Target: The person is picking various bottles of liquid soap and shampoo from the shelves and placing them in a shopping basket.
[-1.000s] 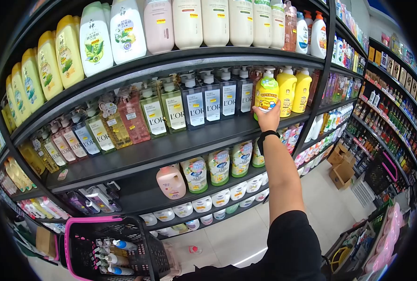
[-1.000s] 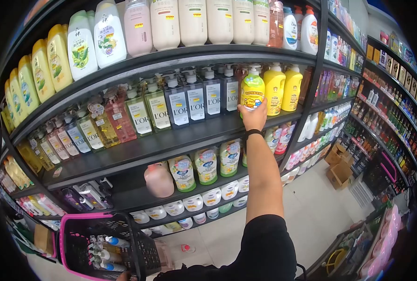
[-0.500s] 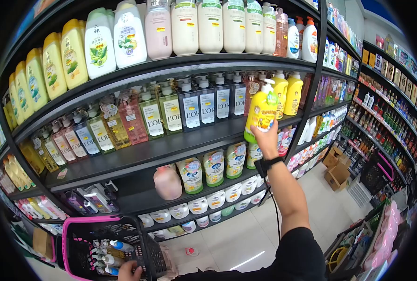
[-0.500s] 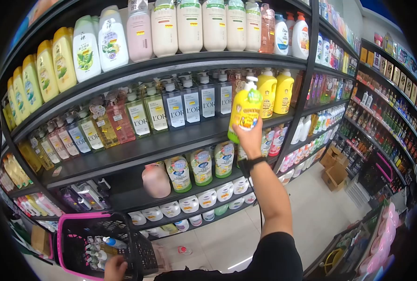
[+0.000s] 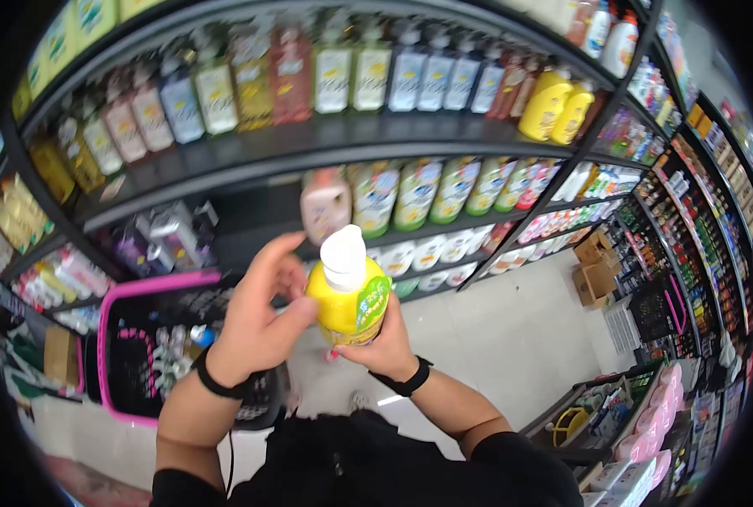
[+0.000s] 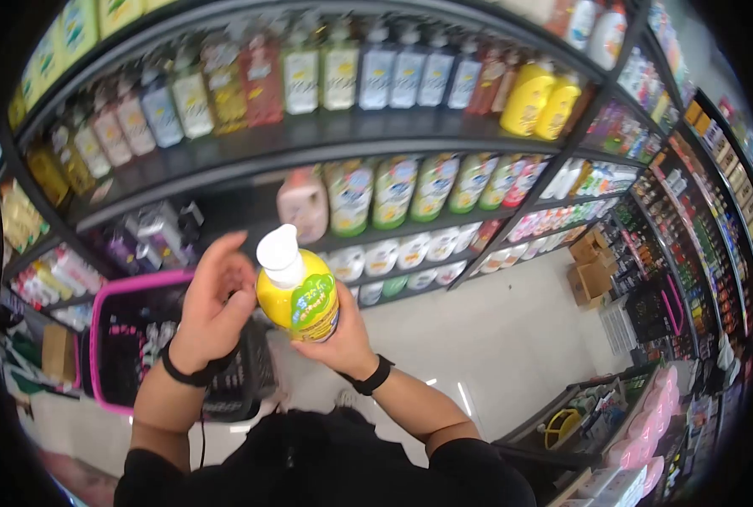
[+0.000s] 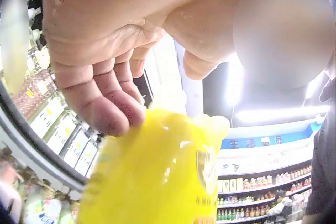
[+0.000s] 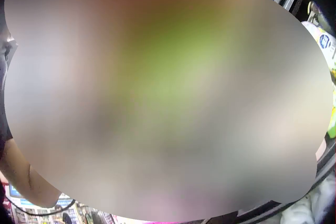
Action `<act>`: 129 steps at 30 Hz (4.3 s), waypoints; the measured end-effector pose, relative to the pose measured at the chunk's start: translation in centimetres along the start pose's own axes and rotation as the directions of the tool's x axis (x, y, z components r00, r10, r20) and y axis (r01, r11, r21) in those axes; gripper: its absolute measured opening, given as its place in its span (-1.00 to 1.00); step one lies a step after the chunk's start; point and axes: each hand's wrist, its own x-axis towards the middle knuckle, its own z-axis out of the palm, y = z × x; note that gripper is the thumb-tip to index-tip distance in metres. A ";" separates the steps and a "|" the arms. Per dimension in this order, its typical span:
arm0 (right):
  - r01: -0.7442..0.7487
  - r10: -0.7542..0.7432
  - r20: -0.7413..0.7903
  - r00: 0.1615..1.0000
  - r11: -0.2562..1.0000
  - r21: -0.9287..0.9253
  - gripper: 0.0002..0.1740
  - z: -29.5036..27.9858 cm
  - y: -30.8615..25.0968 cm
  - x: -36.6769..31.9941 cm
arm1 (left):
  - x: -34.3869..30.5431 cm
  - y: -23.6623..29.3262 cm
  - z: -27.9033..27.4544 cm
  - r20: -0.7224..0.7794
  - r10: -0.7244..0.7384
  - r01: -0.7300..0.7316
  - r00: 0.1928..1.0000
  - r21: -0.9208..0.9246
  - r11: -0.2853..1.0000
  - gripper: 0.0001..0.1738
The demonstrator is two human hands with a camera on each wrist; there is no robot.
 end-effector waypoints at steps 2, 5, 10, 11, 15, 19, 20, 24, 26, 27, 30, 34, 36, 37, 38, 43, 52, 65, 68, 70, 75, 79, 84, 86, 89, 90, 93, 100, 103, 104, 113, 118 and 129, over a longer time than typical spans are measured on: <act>-0.039 0.042 0.024 0.999 0.992 -0.116 0.22 3.5 0.3 -1.8 | -0.9 2.3 -2.6 0.085 0.028 -0.053 0.996 0.307 0.950 -0.26; -0.060 0.067 0.013 0.998 0.959 -0.278 0.23 8.6 0.2 -3.2 | -3.1 2.9 -7.3 0.116 0.010 -0.076 0.993 0.574 0.816 -0.38; 0.035 0.007 0.075 0.997 0.835 -0.548 0.25 16.7 -0.5 -3.8 | -6.2 1.5 -16.4 0.069 0.031 -0.069 0.997 0.666 0.743 -0.52; 0.051 0.006 0.096 0.995 0.813 -0.579 0.27 18.2 -0.6 -4.0 | -7.0 1.3 -17.9 0.030 0.004 -0.022 1.000 0.647 0.762 -0.53; 0.108 -0.021 0.143 0.990 0.764 -0.636 0.29 23.4 -1.4 -4.3 | -9.3 1.6 -22.7 -0.041 -0.144 0.133 0.989 0.685 0.717 -0.60; 0.053 0.078 0.168 0.983 0.752 -0.657 0.24 27.1 -2.3 -4.3 | -10.2 1.5 -26.0 -0.031 -0.221 0.184 0.975 0.676 0.713 -0.59; 0.025 0.124 0.176 0.977 0.746 -0.666 0.23 27.6 -2.4 -4.3 | -10.6 0.8 -26.7 -0.025 -0.197 0.161 0.980 0.680 0.715 -0.59; 0.124 0.186 0.338 0.923 0.686 -0.716 0.04 27.6 -2.6 -5.8 | -12.9 -2.6 -27.8 0.105 -0.203 0.065 0.974 0.723 0.688 -0.59; 0.132 0.187 0.347 0.919 0.682 -0.719 -0.11 27.1 -3.0 -7.7 | -14.3 -5.5 -27.4 0.168 -0.251 0.036 0.953 0.762 0.647 -0.63; 0.129 0.189 0.341 0.921 0.678 -0.724 -0.14 26.5 -2.6 -8.8 | -15.1 -7.4 -27.4 0.188 -0.317 0.051 0.930 0.787 0.615 -0.62; 0.144 0.184 0.350 0.918 0.669 -0.729 -0.25 25.1 -1.5 -11.3 | -17.9 -13.5 -27.9 0.229 -0.452 0.063 0.862 0.837 0.543 -0.61; 0.175 0.139 0.336 0.931 0.641 -0.748 -0.39 24.2 -1.5 -13.5 | -21.2 -22.1 -29.5 0.236 -0.607 0.103 0.759 0.877 0.469 -0.56; 0.153 0.134 0.304 0.943 0.638 -0.755 -0.43 23.9 -1.1 -14.7 | -22.5 -26.1 -30.2 0.207 -0.646 0.115 0.735 0.900 0.420 -0.54; 0.152 0.135 0.302 0.944 0.633 -0.759 -0.44 23.7 -0.8 -15.1 | -23.1 -27.6 -30.3 0.199 -0.676 0.116 0.710 0.913 0.391 -0.54; 0.154 0.135 0.300 0.944 0.627 -0.764 -0.46 23.5 -0.4 -15.4 | -23.5 -28.9 -30.4 0.190 -0.702 0.114 0.686 0.925 0.361 -0.53; 0.156 0.059 0.264 0.963 0.676 -0.720 -0.54 23.3 0.5 -15.9 | -25.1 -33.8 -32.1 0.180 -0.754 0.120 0.632 0.939 0.324 -0.43; 0.184 0.048 0.300 0.953 0.696 -0.695 -0.62 22.6 1.3 -16.6 | -26.6 -37.7 -31.8 0.105 -0.824 0.133 0.557 0.968 0.213 -0.32; -0.273 0.231 -0.159 0.960 0.634 -0.724 -0.72 8.9 4.6 -20.4 | -23.5 -30.8 -30.1 0.027 -0.649 0.241 0.760 0.917 0.319 -0.24; -0.565 0.498 -0.337 0.799 0.430 -0.704 -0.64 -0.2 11.1 -28.1 | -20.2 -28.5 -29.4 0.138 -0.604 0.181 0.785 0.882 0.436 -0.37; -0.788 0.745 -0.514 0.425 0.025 -0.615 -0.58 -6.6 15.1 -36.7 | -16.5 -22.5 -25.5 0.107 -0.593 0.202 0.798 0.880 0.430 -0.43; -0.416 0.922 -0.387 0.023 -0.343 -0.842 -0.63 -17.0 17.2 -54.9 | -10.3 -11.6 -12.3 0.151 -0.251 0.059 0.956 0.741 0.669 -0.55; -0.920 0.747 -0.643 -0.168 -0.354 -0.171 -0.55 -17.8 11.5 -55.1 | -7.9 -7.9 0.0 0.263 -0.225 0.027 0.938 0.592 0.805 -0.57; -0.946 0.815 -0.565 -0.125 -0.269 -0.180 -0.46 -21.6 14.8 -56.5 | -4.2 -8.4 12.7 0.530 -0.132 -0.121 0.838 0.416 0.901 -0.58; -0.979 0.818 -0.575 -0.013 -0.126 -0.157 -0.49 -22.9 15.2 -55.4 | -3.1 -9.3 16.3 0.627 -0.093 -0.187 0.773 0.366 0.912 -0.58; -0.988 0.799 -0.602 0.014 -0.079 -0.129 -0.58 -25.0 16.6 -53.6 | -0.3 -10.9 21.2 0.745 -0.038 -0.247 0.666 0.269 0.931 -0.57; -0.996 0.805 -0.593 0.007 -0.045 -0.072 -0.60 -26.0 17.0 -53.0 | 0.5 -11.3 22.6 0.764 -0.041 -0.236 0.644 0.249 0.939 -0.57; -0.995 0.788 -0.613 0.058 0.093 0.026 -0.64 -29.7 17.0 -49.8 | 2.8 -14.0 26.2 0.794 -0.017 -0.215 0.607 0.184 0.959 -0.57; -0.839 0.256 -0.830 0.496 0.388 -0.381 -0.73 -46.6 12.0 -24.5 | 9.6 -21.1 30.6 0.795 -0.048 0.009 0.604 0.053 0.999 -0.57; -0.639 0.119 -0.713 0.691 0.563 -0.524 -0.58 -49.9 4.4 -5.2 | 14.0 -22.1 30.4 0.803 -0.090 0.092 0.589 0.044 0.995 -0.58; -0.512 0.035 -0.635 0.771 0.627 -0.588 -0.62 -49.8 1.4 1.3 | 15.5 -22.3 30.2 0.807 -0.084 0.087 0.585 0.041 0.995 -0.58; -0.017 -0.357 -0.509 0.783 0.806 -0.592 -0.37 -52.9 -7.2 35.2 | 22.5 -26.7 28.0 0.714 -0.244 0.302 0.656 0.049 0.952 -0.57; -0.163 -0.238 -0.554 0.798 0.800 -0.577 -0.37 -55.1 -6.5 40.8 | 22.7 -29.3 27.3 0.594 -0.329 0.359 0.734 0.073 0.931 -0.61; 0.096 -0.259 -0.404 0.877 0.919 -0.382 -0.63 -54.8 -3.8 43.3 | 22.3 -26.2 30.1 0.400 -0.422 0.391 0.814 0.161 0.906 -0.66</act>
